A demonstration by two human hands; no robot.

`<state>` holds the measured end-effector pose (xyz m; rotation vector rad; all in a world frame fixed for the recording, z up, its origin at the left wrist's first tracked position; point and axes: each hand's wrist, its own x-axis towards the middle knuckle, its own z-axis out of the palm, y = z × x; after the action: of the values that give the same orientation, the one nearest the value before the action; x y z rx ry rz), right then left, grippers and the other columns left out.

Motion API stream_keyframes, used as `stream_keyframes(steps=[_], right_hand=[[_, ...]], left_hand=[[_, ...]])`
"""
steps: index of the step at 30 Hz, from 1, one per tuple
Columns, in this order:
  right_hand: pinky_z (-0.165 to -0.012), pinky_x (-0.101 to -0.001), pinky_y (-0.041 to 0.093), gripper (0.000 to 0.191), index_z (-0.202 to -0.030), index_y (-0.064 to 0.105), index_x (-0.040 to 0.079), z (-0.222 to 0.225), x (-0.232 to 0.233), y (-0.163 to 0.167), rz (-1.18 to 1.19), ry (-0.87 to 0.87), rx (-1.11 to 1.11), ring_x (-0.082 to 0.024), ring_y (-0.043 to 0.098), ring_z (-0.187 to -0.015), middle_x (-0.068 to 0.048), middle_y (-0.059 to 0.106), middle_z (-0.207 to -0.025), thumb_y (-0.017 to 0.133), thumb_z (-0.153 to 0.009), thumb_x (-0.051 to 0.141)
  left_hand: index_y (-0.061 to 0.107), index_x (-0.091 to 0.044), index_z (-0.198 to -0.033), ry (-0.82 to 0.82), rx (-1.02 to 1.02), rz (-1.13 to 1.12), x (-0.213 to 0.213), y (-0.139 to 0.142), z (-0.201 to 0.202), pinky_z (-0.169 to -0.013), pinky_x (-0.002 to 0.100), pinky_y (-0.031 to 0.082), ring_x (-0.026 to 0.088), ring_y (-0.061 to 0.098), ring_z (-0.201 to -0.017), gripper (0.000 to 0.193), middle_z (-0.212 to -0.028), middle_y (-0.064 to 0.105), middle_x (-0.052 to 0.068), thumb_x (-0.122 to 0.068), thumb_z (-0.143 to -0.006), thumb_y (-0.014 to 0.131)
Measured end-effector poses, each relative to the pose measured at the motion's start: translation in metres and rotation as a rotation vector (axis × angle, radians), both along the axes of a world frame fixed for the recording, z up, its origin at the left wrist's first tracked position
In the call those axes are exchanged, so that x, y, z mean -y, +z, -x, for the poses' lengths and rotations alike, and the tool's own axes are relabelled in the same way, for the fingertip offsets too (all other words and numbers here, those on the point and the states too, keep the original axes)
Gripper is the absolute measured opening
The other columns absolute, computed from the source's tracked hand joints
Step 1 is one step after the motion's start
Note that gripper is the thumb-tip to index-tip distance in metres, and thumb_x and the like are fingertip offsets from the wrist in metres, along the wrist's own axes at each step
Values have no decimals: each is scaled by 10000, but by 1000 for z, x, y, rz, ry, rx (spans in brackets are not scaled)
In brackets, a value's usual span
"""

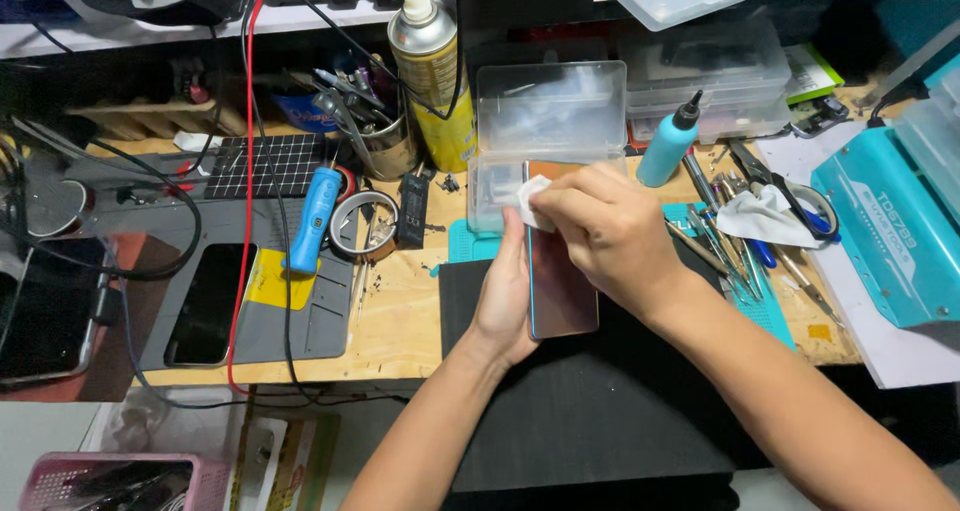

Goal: The person pries open the back cover of a smartphone on a repair mat, removes the battery and internal components, and sets parts into a plastic container. They then wipe the phone body and back cover with cleaning wipes, reattach the back cover, and wipe down the assembled phone and small parts on the bench.

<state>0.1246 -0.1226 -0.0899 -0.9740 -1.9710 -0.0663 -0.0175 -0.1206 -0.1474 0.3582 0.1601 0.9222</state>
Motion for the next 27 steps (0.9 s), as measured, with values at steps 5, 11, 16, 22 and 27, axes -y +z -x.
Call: stream_keyframes(steps=[5, 11, 16, 22, 27], right_hand=[[-807, -385, 572, 263, -1066, 695, 9, 25, 41, 5, 10, 115, 57, -298, 677, -909, -115, 682, -1018, 690, -808, -40], [-784, -387, 556, 219, -1079, 710, 25, 19, 21, 8, 9, -2, -9, -305, 678, -915, -110, 697, -1042, 709, -868, -33], [-841, -407, 565, 218, -1059, 683, 17, 22, 33, 6, -2, 101, 42, -326, 678, -933, -127, 683, -1036, 674, -851, -48], [-797, -405, 545, 181, -1034, 686, 21, 9, 23, 5, 5, -7, 1, -324, 672, -908, -111, 689, -1021, 703, -862, -34], [-777, -406, 550, 196, -1027, 676, 12, 5, 28, 1, 15, 101, 66, -320, 653, -870, -114, 661, -972, 683, -844, -59]], left_hand=[[501, -43, -1413, 86, -222, -213, -6, 4, 19, -1027, 424, 504, 262, 633, -1190, 760, -1306, 647, 130, -643, -1057, 200], [536, -101, -1445, 24, -131, 67, 9, 0, 8, -1085, 346, 504, 176, 641, -1251, 674, -1333, 674, 55, -570, -1087, 210], [549, -33, -1394, 34, -183, -187, 1, 1, 18, -1033, 397, 503, 227, 644, -1173, 749, -1266, 673, 116, -638, -1097, 223], [513, -66, -1436, 125, -213, -66, 14, 4, 11, -1080, 347, 489, 168, 619, -1231, 531, -1318, 639, 57, -454, -1117, 341], [516, -19, -1422, 161, -225, -149, 16, 8, 15, -1046, 371, 501, 220, 629, -1204, 544, -1329, 642, 120, -438, -1122, 343]])
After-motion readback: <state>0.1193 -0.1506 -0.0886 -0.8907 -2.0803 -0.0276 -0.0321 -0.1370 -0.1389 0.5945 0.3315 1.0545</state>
